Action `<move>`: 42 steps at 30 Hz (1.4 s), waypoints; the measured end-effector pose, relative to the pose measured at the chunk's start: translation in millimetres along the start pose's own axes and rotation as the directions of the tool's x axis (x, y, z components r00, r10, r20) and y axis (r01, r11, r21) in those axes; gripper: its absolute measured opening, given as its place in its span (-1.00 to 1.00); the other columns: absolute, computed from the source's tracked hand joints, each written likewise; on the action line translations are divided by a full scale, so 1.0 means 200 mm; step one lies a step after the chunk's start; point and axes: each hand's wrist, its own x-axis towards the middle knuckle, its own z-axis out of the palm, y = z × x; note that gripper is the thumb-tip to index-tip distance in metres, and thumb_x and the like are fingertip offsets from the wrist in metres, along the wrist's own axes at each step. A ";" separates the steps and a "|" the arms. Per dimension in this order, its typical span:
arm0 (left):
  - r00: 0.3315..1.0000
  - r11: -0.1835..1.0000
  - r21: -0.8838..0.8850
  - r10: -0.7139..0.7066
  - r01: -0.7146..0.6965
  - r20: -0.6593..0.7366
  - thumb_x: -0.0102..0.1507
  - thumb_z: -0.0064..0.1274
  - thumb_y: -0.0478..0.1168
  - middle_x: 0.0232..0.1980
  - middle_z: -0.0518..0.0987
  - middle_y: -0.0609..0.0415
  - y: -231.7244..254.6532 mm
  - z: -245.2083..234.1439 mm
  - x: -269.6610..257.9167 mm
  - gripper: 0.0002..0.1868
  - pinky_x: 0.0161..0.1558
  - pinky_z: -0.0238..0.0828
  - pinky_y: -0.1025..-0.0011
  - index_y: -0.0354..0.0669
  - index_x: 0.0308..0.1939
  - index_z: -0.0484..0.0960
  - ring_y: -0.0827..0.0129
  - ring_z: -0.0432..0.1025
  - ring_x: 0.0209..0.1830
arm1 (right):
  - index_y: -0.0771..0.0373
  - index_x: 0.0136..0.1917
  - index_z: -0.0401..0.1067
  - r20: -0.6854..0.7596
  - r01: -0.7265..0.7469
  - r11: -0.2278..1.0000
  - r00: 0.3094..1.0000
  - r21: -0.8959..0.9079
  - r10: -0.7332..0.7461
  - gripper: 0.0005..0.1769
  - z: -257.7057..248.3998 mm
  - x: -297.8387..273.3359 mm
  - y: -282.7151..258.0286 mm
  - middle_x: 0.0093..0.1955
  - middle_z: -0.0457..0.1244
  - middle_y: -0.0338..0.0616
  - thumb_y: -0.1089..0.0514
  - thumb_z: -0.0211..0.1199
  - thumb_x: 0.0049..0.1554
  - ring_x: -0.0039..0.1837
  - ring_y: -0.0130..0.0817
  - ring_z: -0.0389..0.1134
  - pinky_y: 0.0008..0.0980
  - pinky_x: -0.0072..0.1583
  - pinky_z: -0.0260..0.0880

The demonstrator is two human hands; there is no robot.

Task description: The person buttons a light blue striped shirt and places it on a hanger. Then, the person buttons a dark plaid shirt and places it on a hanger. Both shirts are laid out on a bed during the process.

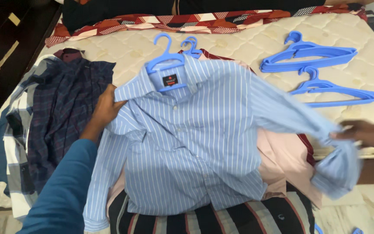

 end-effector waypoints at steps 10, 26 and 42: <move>0.990 0.992 0.104 -0.082 0.069 0.118 0.22 0.32 -0.21 -0.10 0.55 -0.40 0.10 0.06 0.00 -0.52 -0.14 0.38 0.00 -0.37 -0.04 0.33 -0.31 0.47 -0.02 | 0.39 0.57 0.02 -0.358 0.580 0.706 0.610 -0.405 -0.707 0.11 0.39 -0.09 -1.05 0.52 0.08 0.33 -0.28 0.36 0.01 0.52 0.19 0.12 -0.04 0.47 0.12; 0.995 0.999 0.025 0.020 -0.022 0.095 0.15 0.35 -0.26 -0.11 0.57 -0.33 0.14 0.17 -0.03 -0.50 -0.15 0.40 0.03 -0.32 0.00 0.37 -0.26 0.50 -0.06 | 0.32 0.51 0.20 -0.345 0.749 0.609 0.516 -0.263 -0.784 -0.09 0.57 -0.13 -1.69 0.43 0.21 0.16 -0.05 0.46 0.03 0.42 0.02 0.25 -0.14 0.37 0.28; 0.757 0.874 -0.136 -0.314 0.466 0.573 0.18 0.28 -0.01 -0.07 0.72 0.06 0.09 0.03 0.00 -0.49 -0.08 0.47 0.44 -0.29 0.09 0.66 0.47 0.56 -0.12 | 0.39 0.24 0.26 -0.302 0.729 0.670 0.613 -0.138 -0.730 -0.41 0.58 0.40 -1.46 0.03 0.22 0.14 0.11 0.46 0.08 0.07 -0.12 0.30 -0.16 0.10 0.35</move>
